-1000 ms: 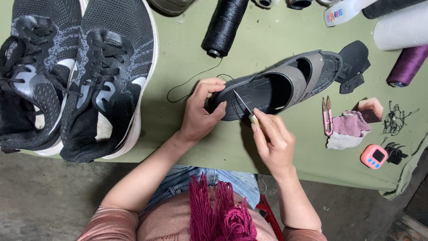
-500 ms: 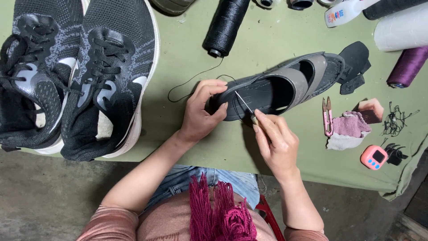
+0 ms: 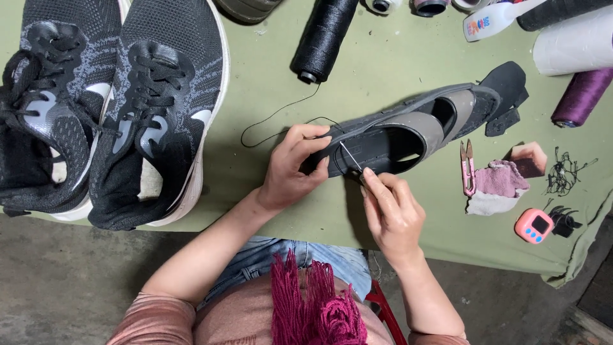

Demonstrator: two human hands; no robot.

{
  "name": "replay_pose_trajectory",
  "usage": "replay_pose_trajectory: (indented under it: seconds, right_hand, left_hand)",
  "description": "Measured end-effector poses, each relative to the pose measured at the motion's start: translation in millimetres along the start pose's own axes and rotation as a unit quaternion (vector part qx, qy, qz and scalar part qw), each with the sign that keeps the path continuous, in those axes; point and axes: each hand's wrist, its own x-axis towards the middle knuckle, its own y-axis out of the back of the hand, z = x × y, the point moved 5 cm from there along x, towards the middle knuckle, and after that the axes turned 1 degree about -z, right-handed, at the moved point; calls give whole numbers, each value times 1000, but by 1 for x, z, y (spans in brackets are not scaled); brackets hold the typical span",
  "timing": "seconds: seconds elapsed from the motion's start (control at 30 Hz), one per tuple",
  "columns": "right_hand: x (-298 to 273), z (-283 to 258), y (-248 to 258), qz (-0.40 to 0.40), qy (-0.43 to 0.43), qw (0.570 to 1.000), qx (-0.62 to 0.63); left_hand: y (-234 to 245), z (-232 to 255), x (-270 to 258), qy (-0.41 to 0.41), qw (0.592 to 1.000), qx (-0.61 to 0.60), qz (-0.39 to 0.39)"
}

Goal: Sewing the sole of a sandal using a hand-held awl and thread at a repair bench.

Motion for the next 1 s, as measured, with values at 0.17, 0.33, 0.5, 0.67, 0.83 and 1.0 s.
replay_pose_trajectory:
  seconds: [0.17, 0.33, 0.5, 0.67, 0.83, 1.0]
  right_hand:
    - [-4, -1, -13, 25, 2, 1000, -14]
    - [-1, -5, -25, 49, 17, 997, -58]
    - [22, -9, -24, 12, -45, 996, 75]
    - [22, -6, -36, 7, -16, 1000, 3]
    - [39, -4, -32, -28, -67, 993, 94]
    - [36, -6, -49, -29, -3, 998, -50]
  left_hand:
    - [1, -1, 1, -9, 1000, -5, 4]
    - [2, -4, 3, -4, 1000, -16, 9]
    - [5, -12, 2, 26, 999, -16, 10]
    - [6, -16, 7, 48, 999, -5, 1]
    - [4, -22, 5, 53, 998, 25, -6]
    - [4, -17, 11, 60, 997, 54, -12]
